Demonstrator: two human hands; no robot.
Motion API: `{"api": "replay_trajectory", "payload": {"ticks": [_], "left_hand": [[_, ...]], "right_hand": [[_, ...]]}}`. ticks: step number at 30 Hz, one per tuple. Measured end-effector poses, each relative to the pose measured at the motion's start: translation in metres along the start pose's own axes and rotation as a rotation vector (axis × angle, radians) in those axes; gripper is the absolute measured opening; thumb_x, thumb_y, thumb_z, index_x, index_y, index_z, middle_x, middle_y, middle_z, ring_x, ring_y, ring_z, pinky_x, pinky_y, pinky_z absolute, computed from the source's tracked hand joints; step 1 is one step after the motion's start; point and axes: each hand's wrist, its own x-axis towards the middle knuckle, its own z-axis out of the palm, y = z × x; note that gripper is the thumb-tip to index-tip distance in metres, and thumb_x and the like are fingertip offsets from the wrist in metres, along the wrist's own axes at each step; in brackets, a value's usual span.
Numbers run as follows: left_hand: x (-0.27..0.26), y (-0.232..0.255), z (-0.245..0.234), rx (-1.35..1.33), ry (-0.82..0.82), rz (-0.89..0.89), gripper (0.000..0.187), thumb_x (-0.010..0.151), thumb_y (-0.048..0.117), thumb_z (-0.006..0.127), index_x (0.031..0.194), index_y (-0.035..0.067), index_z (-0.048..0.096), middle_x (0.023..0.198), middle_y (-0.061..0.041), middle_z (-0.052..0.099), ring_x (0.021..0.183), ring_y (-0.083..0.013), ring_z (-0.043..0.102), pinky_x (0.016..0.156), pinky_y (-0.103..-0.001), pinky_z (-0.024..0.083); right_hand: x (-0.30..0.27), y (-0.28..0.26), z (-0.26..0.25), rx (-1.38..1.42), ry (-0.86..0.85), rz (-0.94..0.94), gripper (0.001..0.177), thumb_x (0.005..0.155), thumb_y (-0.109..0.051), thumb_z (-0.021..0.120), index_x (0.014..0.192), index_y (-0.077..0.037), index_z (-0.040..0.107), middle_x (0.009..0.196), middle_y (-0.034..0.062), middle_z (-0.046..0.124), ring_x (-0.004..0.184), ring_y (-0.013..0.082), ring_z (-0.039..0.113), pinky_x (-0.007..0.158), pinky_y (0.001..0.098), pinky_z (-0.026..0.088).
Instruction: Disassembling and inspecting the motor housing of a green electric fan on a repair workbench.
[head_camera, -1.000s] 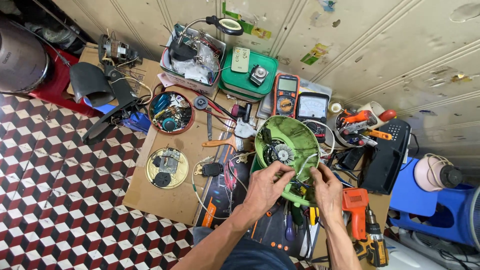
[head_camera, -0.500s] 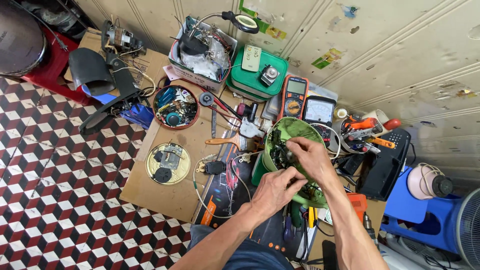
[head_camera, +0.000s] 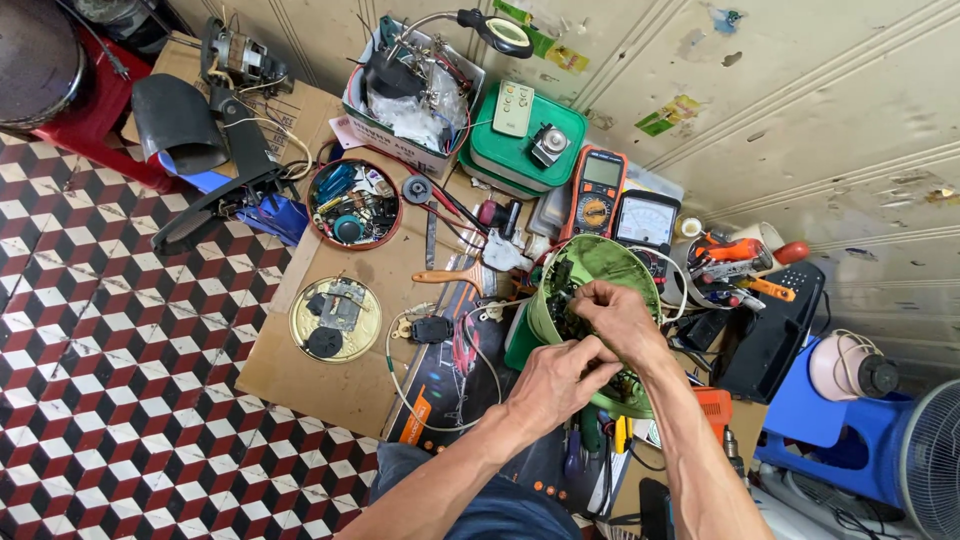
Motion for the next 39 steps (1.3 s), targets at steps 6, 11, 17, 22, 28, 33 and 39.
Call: {"api": "replay_trajectory", "payload": {"ticks": [6, 11, 17, 22, 28, 33, 39], "left_hand": [[0.0, -0.003, 0.002, -0.001, 0.023, -0.015, 0.016, 0.093, 0.013, 0.075, 0.098, 0.003, 0.064, 0.085, -0.011, 0.072, 0.073, -0.0287, 0.072, 0.064, -0.038, 0.057], [-0.001, -0.007, 0.005, 0.013, 0.025, -0.025, 0.018, 0.094, 0.013, 0.075, 0.098, 0.003, 0.061, 0.085, -0.012, 0.072, 0.074, -0.0296, 0.072, 0.064, -0.039, 0.056], [-0.001, -0.007, 0.005, -0.013, 0.033, -0.037, 0.018, 0.094, 0.013, 0.075, 0.098, 0.002, 0.061, 0.085, -0.012, 0.072, 0.074, -0.0293, 0.073, 0.063, -0.039, 0.056], [-0.002, -0.007, 0.005, -0.024, 0.05, -0.031, 0.017, 0.093, 0.011, 0.075, 0.099, 0.002, 0.061, 0.087, -0.011, 0.073, 0.075, -0.0288, 0.074, 0.063, -0.038, 0.057], [-0.002, -0.005, 0.004, -0.044, 0.041, -0.023, 0.016, 0.094, 0.01, 0.074, 0.1, 0.002, 0.062, 0.09, -0.011, 0.074, 0.078, -0.0282, 0.075, 0.066, -0.037, 0.059], [-0.001, -0.003, 0.002, -0.045, 0.035, -0.04, 0.016, 0.094, 0.009, 0.073, 0.102, 0.001, 0.062, 0.093, -0.012, 0.075, 0.08, -0.0277, 0.076, 0.068, -0.037, 0.059], [0.004, -0.001, 0.007, -0.19, 0.008, -0.251, 0.018, 0.096, 0.01, 0.071, 0.109, 0.0, 0.064, 0.092, -0.013, 0.076, 0.081, -0.0204, 0.078, 0.067, -0.032, 0.06]], "right_hand": [[0.002, -0.001, 0.003, 0.106, -0.037, 0.012, 0.022, 0.084, -0.011, 0.069, 0.103, -0.004, 0.077, 0.085, -0.0008, 0.073, 0.075, 0.0065, 0.061, 0.069, 0.0249, 0.051], [0.0, -0.008, 0.005, 0.164, -0.047, 0.109, 0.023, 0.084, -0.008, 0.069, 0.104, -0.002, 0.08, 0.086, 0.0035, 0.072, 0.072, 0.01, 0.059, 0.066, 0.0273, 0.051], [0.003, 0.002, 0.003, 0.26, -0.036, 0.115, 0.022, 0.087, -0.009, 0.066, 0.103, -0.001, 0.079, 0.087, 0.0028, 0.072, 0.072, 0.0095, 0.06, 0.065, 0.026, 0.05], [-0.009, -0.005, 0.001, 0.347, -0.03, 0.131, 0.019, 0.091, -0.01, 0.066, 0.102, 0.002, 0.077, 0.085, 0.0061, 0.072, 0.07, 0.0117, 0.061, 0.063, 0.027, 0.051], [-0.014, 0.003, 0.001, 0.45, -0.033, 0.169, 0.019, 0.097, -0.016, 0.067, 0.104, 0.0, 0.073, 0.087, 0.0067, 0.073, 0.068, 0.011, 0.06, 0.06, 0.0261, 0.051], [-0.017, 0.025, -0.001, 0.47, 0.01, 0.08, 0.025, 0.101, -0.017, 0.062, 0.111, 0.002, 0.076, 0.091, 0.0048, 0.07, 0.075, 0.0106, 0.058, 0.067, 0.0262, 0.049], [-0.066, 0.032, -0.014, 0.149, 0.136, -0.142, 0.029, 0.099, -0.018, 0.057, 0.115, 0.0, 0.073, 0.098, 0.0046, 0.077, 0.09, 0.0136, 0.066, 0.082, 0.0293, 0.054]]}}
